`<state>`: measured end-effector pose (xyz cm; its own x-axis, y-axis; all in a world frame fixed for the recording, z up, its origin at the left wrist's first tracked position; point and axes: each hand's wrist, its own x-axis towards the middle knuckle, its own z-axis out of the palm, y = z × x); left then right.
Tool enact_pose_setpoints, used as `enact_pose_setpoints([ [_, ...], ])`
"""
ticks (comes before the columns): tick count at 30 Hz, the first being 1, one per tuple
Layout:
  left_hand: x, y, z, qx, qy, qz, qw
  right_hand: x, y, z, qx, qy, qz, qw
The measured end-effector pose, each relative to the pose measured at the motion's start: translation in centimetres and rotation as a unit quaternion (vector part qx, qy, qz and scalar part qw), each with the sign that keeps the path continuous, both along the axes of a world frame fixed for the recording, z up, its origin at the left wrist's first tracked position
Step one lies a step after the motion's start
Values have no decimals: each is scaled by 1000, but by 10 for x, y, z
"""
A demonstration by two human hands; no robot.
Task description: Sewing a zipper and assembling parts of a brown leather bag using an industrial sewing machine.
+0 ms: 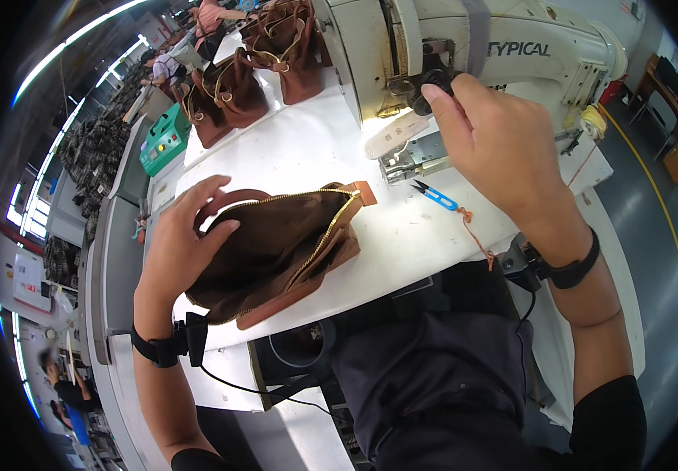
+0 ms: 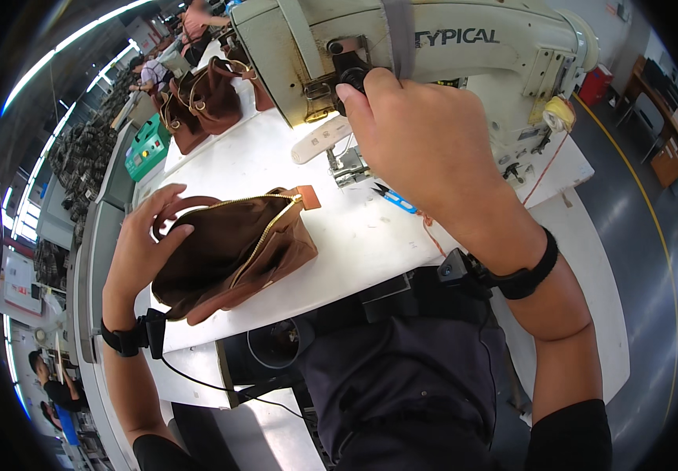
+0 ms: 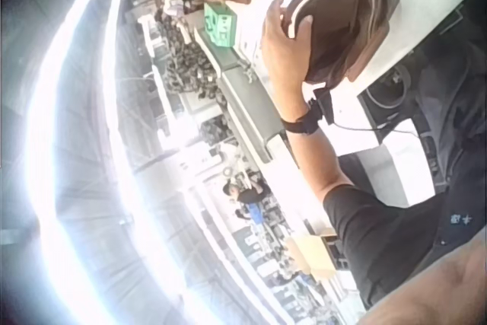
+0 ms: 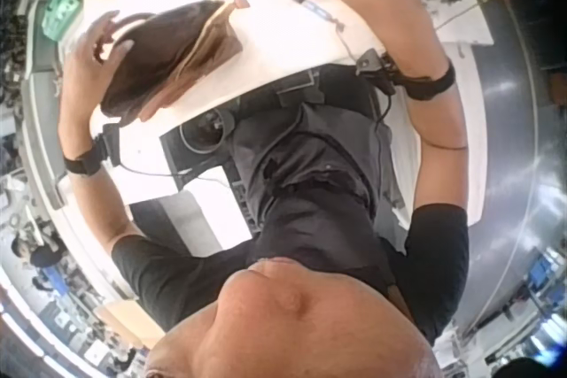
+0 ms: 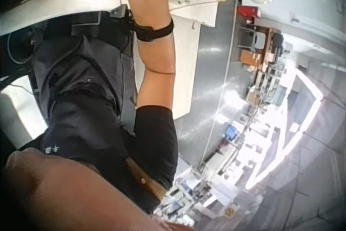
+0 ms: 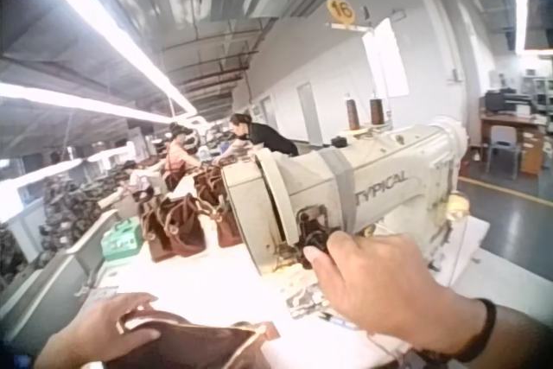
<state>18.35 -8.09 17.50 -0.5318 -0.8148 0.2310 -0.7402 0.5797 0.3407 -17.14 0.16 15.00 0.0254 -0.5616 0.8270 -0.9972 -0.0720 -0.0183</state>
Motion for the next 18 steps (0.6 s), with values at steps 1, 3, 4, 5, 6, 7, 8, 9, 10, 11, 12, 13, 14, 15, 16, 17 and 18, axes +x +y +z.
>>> enact_pose_setpoints([
  [1,-4,1,1,-51,-28,-24,998,1,0,0,0,0,2,1000],
  [3,-16,2,4,-102,-56,-46,992,1,1,2,7,-9,-2,1000],
  [4,-24,1,4,-108,-80,-70,988,1,0,1,9,-8,-2,1000],
  [5,-32,2,8,-116,-105,-91,983,2,0,2,5,-14,1,1000],
  [6,-39,1,12,-126,-109,-120,979,2,0,3,2,-20,3,1000],
  [7,-46,-1,13,-127,-109,-118,979,2,0,3,1,-19,5,1000],
  [8,-53,-3,13,-183,-135,-148,962,1,0,3,2,-20,6,1000],
  [9,-58,-5,13,-238,-161,-178,941,1,0,3,3,-21,7,1000],
  [10,-61,-9,12,-186,-142,-204,951,1,0,3,0,-20,9,1000],
  [11,-64,-11,9,-189,-142,-201,951,2,0,4,2,-22,12,1000],
  [12,-66,-12,6,-146,-149,-196,958,3,1,4,5,-24,16,1000],
  [13,-70,-15,4,-103,-155,-194,963,2,1,4,1,-21,15,1000],
  [14,-75,-18,2,-98,-171,-187,962,1,2,3,4,-24,15,1000],
  [15,-80,-18,2,-102,-169,-186,962,0,3,4,7,-26,16,1000],
  [16,-85,-18,1,-50,-173,-169,969,0,3,4,6,-25,16,1000],
  [17,-87,-19,1,4,-175,-151,973,-1,3,3,5,-21,13,1000],
  [18,-88,-22,2,4,-174,-152,973,-2,2,3,4,-17,10,1000],
])
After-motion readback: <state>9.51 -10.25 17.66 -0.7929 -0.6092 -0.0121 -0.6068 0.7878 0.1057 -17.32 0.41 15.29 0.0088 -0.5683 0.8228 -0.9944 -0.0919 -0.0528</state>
